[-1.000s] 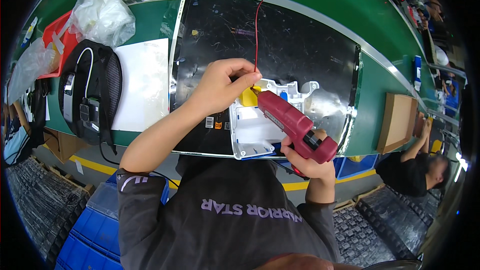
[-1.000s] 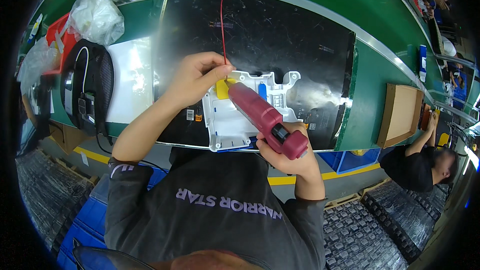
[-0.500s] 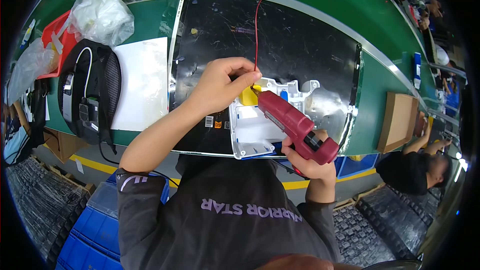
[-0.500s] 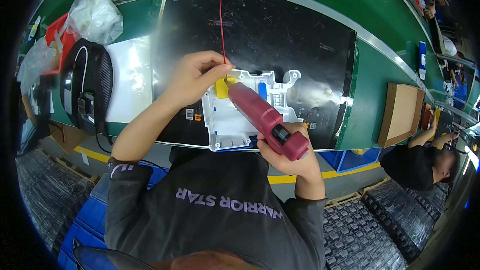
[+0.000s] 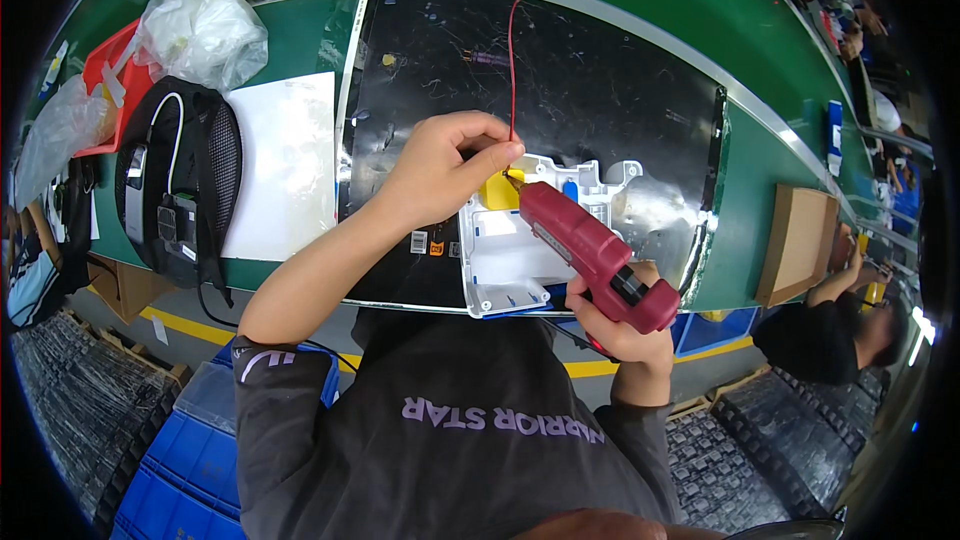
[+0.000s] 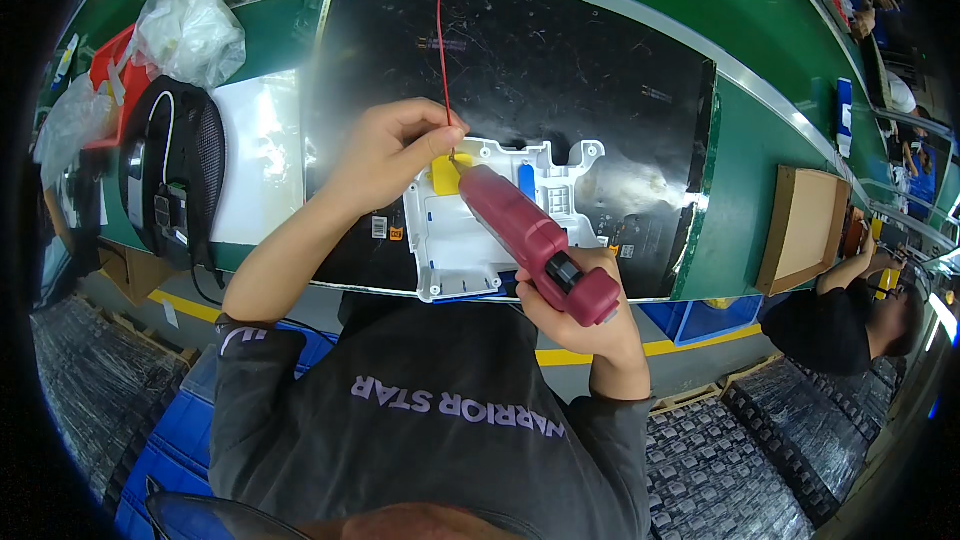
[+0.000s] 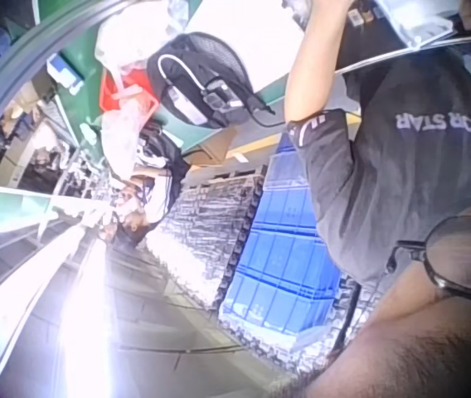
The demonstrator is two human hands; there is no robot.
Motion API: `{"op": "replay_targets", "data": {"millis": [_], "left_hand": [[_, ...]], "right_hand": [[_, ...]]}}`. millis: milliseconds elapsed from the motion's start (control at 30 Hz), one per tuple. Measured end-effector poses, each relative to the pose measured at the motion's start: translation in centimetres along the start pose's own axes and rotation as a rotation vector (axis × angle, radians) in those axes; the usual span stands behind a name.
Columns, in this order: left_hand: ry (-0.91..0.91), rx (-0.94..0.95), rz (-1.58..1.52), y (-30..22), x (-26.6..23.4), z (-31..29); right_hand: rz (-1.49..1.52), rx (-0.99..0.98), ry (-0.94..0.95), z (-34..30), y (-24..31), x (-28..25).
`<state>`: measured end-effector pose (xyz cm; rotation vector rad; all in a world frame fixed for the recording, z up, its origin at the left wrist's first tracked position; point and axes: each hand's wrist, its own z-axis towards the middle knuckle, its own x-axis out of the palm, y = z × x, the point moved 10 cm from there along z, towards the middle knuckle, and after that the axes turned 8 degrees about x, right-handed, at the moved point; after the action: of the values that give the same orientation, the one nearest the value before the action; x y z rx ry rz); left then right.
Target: The person applies hot glue into plastic casings using a glue gun and places the casings onto the conveyor belt.
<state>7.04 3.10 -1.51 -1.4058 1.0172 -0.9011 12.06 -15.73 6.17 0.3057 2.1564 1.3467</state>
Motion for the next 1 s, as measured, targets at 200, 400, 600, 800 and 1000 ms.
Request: {"op": "replay_targets", "data": {"millis": [200,400,600,800,1000], "left_hand": [[0.001,0.027,-0.018,-0.1,0.0,0.1],[-0.008,0.065,-0.037,-0.5,0.0,0.0],[-0.013,0.1,0.02,-1.2,-0.1,0.1],[-0.009,0.135,0.051,-1.3,0.0,0.2],[-0.001,0.16,0.066,-1.4,0.0,0.2]], "right_hand": [[0.004,-0.009,-0.017,-0.1,0.0,-0.2],[0.0,-0.017,0.005,0.0,0.0,0.0],[0.009,-0.028,-0.028,-0.1,-0.2,-0.4],[0.039,0.002,0.009,0.0,-0.9,-0.3],[0.065,0.014,0.042,0.1,-0.9,-0.2]]}}
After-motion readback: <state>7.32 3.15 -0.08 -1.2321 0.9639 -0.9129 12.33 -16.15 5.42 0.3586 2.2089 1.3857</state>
